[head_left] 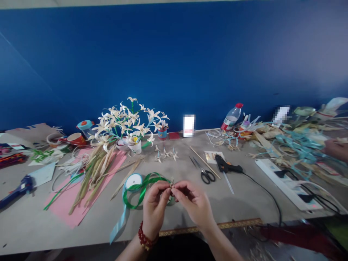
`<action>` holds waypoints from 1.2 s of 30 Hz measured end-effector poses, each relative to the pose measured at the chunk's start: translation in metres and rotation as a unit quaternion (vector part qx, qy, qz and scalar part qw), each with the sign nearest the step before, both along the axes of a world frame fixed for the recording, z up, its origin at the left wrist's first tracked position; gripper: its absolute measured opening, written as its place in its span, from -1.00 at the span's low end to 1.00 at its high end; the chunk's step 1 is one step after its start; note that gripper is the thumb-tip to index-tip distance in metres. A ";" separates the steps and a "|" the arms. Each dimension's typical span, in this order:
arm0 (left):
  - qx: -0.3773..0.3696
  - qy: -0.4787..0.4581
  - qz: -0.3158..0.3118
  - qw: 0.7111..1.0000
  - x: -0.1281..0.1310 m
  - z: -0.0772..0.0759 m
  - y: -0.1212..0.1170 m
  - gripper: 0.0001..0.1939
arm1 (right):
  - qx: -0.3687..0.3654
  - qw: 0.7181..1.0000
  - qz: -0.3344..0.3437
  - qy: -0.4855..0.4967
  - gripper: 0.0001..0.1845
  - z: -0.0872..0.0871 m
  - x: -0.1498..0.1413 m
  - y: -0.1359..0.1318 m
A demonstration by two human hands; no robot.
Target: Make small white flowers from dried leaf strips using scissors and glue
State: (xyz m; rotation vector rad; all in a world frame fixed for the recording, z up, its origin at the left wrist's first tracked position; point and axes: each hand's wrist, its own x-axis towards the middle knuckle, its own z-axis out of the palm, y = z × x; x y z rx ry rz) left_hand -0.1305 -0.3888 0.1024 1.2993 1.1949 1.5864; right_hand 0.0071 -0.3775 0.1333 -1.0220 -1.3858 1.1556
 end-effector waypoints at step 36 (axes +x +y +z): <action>0.000 -0.078 -0.127 0.989 0.005 0.000 -0.009 -0.87 | -0.136 0.967 0.146 0.161 -0.66 0.003 0.007 0.016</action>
